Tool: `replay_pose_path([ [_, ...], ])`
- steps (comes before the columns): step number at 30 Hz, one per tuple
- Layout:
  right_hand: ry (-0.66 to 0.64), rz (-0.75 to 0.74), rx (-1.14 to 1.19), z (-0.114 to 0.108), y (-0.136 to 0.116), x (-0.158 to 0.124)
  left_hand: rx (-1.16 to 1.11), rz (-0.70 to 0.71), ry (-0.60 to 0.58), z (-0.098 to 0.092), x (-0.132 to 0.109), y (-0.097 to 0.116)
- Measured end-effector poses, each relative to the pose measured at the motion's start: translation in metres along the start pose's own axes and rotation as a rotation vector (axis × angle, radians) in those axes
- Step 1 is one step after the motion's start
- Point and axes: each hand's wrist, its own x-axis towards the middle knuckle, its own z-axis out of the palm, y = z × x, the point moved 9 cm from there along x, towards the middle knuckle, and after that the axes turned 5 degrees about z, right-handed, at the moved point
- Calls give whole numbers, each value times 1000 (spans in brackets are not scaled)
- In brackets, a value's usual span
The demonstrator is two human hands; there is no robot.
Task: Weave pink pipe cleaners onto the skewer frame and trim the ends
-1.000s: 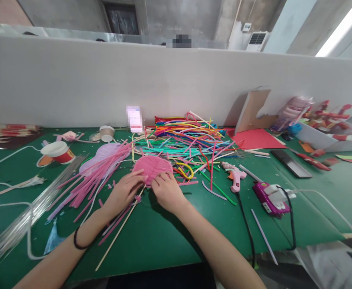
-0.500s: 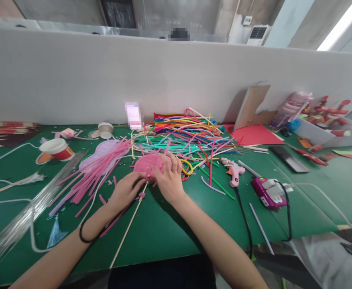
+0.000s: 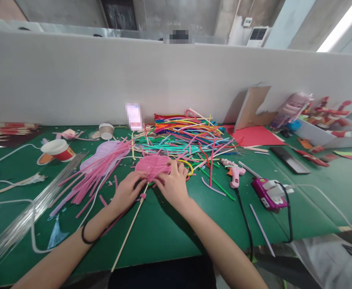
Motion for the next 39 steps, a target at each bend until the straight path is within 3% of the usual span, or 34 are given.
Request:
replay_pose_path([
  [8,79,12,34,-11,-3,1,-19,37,-47,6,-2,10],
  [17,99,29,-27,-14,2,6,-82,-168,64,-2,-1,-11],
  [27,-87,-106,35,10,-6,9,-120,-151,39,0,0,-12],
  [34,-288,-243,-146,29,-22,17,-88,-66,18,5,-1,-5],
  [39,-292,-335,-166,34,-28,16,-57,-71,34,3,0,-9],
])
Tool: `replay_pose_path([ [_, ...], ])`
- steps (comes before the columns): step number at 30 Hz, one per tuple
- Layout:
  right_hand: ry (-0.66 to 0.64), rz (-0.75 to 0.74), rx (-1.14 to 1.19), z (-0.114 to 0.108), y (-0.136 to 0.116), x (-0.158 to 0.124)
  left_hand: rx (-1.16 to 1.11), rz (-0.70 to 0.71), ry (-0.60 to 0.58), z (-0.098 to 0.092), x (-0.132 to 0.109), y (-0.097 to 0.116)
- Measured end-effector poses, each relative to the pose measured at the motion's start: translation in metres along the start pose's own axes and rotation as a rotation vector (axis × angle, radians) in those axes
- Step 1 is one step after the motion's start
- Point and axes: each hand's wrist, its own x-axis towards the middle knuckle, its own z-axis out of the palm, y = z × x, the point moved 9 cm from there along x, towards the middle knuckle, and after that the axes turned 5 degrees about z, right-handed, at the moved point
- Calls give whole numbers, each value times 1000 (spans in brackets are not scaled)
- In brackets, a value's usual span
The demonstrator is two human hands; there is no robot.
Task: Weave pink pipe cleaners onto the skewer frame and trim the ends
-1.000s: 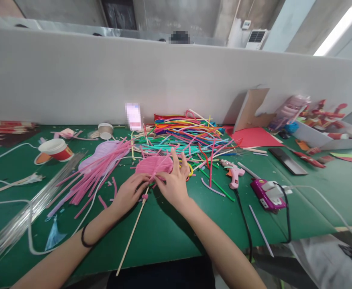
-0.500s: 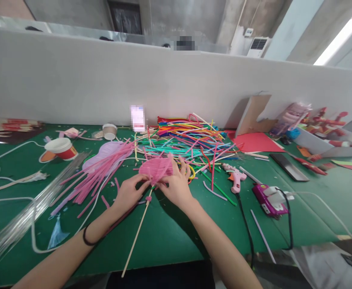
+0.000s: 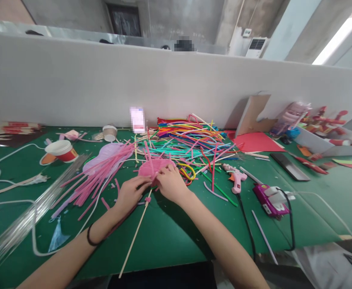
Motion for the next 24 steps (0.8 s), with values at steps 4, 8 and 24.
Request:
replay_pose_path([
  [4,14,-33,19,8,-2,-3,29,-10,9,-3,3,-2],
  [8,18,-15,78,8,-1,-4,26,-38,4,-3,3,-2],
  [24,92,116,323,9,15,1,-214,2,47,-7,12,2],
])
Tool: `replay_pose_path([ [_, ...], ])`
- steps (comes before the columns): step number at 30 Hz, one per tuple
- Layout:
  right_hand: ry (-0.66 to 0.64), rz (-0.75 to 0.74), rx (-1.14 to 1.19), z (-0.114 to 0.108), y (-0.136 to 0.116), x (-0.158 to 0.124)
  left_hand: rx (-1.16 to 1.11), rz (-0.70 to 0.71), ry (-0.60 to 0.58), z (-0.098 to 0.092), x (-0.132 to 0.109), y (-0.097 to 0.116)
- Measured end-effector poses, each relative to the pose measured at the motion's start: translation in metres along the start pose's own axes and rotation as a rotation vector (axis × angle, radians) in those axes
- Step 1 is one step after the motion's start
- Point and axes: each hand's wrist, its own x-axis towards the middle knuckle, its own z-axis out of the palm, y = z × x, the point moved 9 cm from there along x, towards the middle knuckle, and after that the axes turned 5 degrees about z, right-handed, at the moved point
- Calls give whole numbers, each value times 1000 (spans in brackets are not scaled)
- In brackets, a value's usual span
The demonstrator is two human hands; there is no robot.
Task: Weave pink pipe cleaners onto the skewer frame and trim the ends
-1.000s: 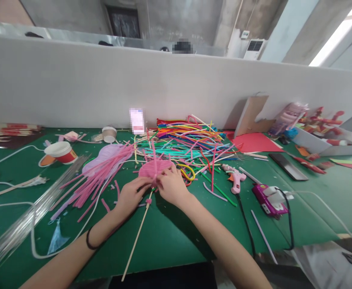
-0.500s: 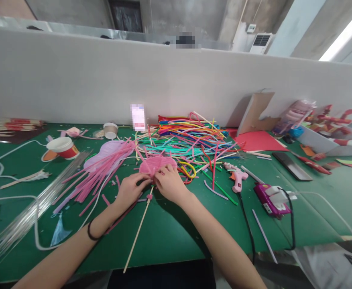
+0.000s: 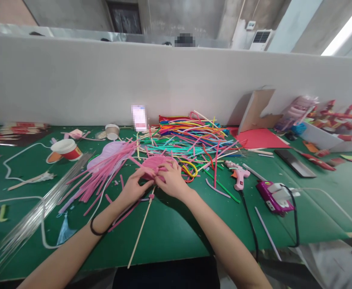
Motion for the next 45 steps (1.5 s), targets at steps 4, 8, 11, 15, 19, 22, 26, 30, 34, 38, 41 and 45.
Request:
replay_pose_path([
  [4,105,18,154,-9,10,4,-73,-29,34,-6,1,-1],
  [8,100,11,226,-14,19,7,-49,-68,64,-18,1,-14],
  [11,93,40,231,-19,30,5,-57,-113,91,-28,-1,-29],
  [15,104,61,221,-26,41,-3,-207,-255,123,-32,-7,-50],
  [19,116,57,224,-30,47,-15,-398,-414,146,-27,-13,-60],
  [22,142,76,258,-32,55,-22,-435,-425,166,-27,-13,-59],
  [26,160,106,328,-32,62,-23,-429,-429,199,-28,-14,-62],
  [30,170,126,366,-32,63,-22,-446,-449,211,-28,-15,-65],
  [34,214,178,403,-33,68,-22,-482,-485,232,-27,-17,-67],
  [38,236,184,482,-32,69,-23,-541,-442,264,-27,-15,-59],
  [41,182,112,445,-29,56,-23,-627,-475,303,-25,-17,-56],
  [45,145,-54,181,-27,27,-26,-752,-607,346,-14,-25,-57],
])
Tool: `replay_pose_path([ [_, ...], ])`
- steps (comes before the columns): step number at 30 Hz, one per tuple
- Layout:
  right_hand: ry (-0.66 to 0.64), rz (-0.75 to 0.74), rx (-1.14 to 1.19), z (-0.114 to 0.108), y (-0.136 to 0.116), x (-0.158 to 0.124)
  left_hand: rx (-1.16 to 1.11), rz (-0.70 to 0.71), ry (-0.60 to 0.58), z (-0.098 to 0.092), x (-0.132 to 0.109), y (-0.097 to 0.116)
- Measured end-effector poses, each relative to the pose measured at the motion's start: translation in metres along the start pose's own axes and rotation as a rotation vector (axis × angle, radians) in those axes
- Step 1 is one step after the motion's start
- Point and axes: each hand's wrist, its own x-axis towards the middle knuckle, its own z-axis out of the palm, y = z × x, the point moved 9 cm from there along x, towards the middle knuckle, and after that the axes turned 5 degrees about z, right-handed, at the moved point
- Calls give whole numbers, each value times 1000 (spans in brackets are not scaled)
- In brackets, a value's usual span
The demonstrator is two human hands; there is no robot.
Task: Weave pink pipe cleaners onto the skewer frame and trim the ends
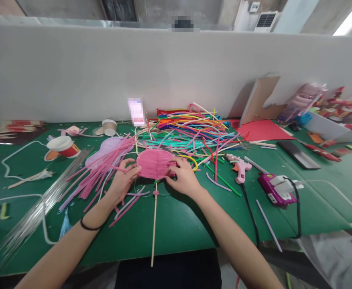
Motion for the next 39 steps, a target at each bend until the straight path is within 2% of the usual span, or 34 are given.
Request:
replay_pose_path([
  [3,-6,-91,-185,5,-17,-2,-15,-89,-66,12,-4,-11],
  [5,1,-123,-258,7,-24,-2,-11,-96,-96,18,-6,-15],
  [15,74,-261,-445,11,-50,-8,-81,-142,-82,29,-17,-19],
  [20,83,-242,-444,15,-49,-9,-88,-124,-67,29,-17,-19],
  [24,28,-191,-401,17,-39,-6,-20,-87,-40,22,-11,-18],
  [26,-5,-177,-364,20,-34,-4,5,5,19,9,-4,-5],
  [28,-25,-173,-330,22,-31,-3,34,184,125,-13,1,21],
  [29,-31,-175,-320,23,-30,-3,78,303,179,-24,0,38],
  [31,-35,-186,-314,25,-30,-3,292,619,371,-47,-13,80],
  [33,-30,-199,-320,26,-32,-3,605,918,441,-42,-33,110],
  [34,-28,-205,-327,26,-33,-3,781,1018,336,-25,-38,113],
  [35,-28,-209,-334,26,-34,-3,937,1076,161,-3,-40,108],
  [37,-41,-212,-349,27,-34,-3,1198,1066,-290,42,-42,73],
  [39,-67,-210,-368,29,-34,-2,1332,1065,-474,66,-49,47],
])
